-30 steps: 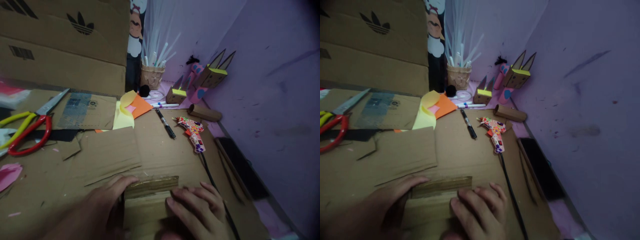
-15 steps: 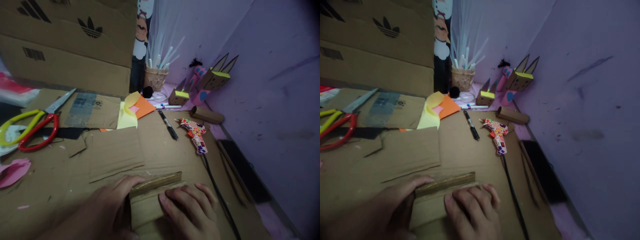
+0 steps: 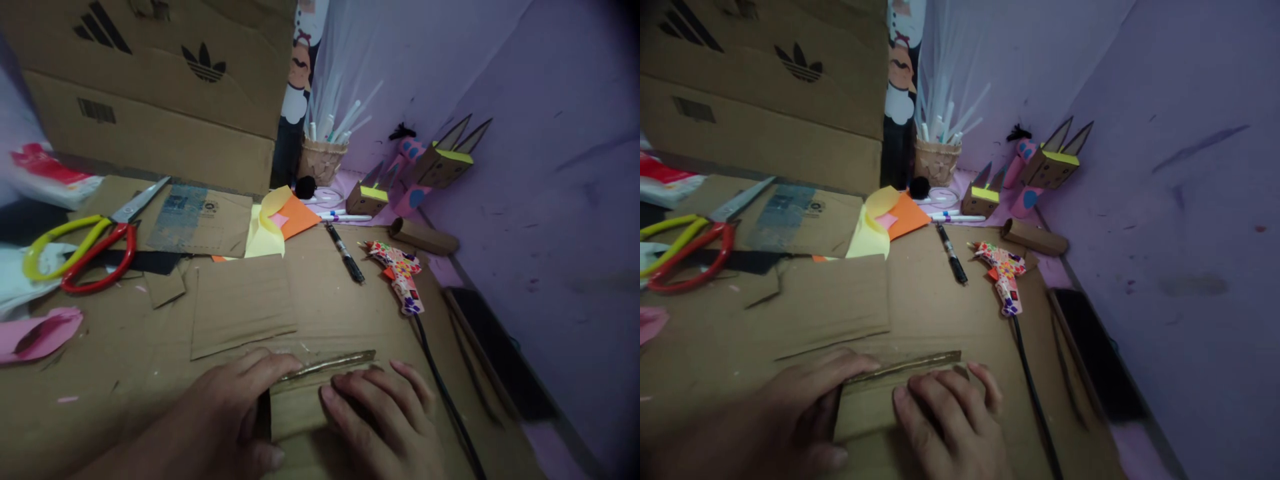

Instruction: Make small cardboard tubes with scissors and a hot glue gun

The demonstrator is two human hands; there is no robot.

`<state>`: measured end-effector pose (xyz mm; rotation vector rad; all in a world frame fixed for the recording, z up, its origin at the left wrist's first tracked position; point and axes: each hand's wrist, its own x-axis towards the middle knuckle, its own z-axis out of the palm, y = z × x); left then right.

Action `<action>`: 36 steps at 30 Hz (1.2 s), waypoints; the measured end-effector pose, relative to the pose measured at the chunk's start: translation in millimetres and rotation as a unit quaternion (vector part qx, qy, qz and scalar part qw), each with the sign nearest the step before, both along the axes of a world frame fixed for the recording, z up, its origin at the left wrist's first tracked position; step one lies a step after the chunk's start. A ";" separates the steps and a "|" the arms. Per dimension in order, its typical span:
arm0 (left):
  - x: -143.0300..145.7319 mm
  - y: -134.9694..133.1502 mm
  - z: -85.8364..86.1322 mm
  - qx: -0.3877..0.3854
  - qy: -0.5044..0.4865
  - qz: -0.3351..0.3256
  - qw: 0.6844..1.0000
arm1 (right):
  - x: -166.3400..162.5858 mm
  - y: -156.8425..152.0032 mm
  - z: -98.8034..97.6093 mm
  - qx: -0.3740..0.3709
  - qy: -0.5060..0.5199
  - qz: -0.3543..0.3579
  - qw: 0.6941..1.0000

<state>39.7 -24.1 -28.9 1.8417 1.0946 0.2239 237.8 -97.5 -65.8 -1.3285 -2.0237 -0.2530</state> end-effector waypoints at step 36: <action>-0.7 -1.8 3.2 0.142 0.079 -0.087 0.983 | 5.2 25.3 20.1 -0.104 -0.077 0.099 0.987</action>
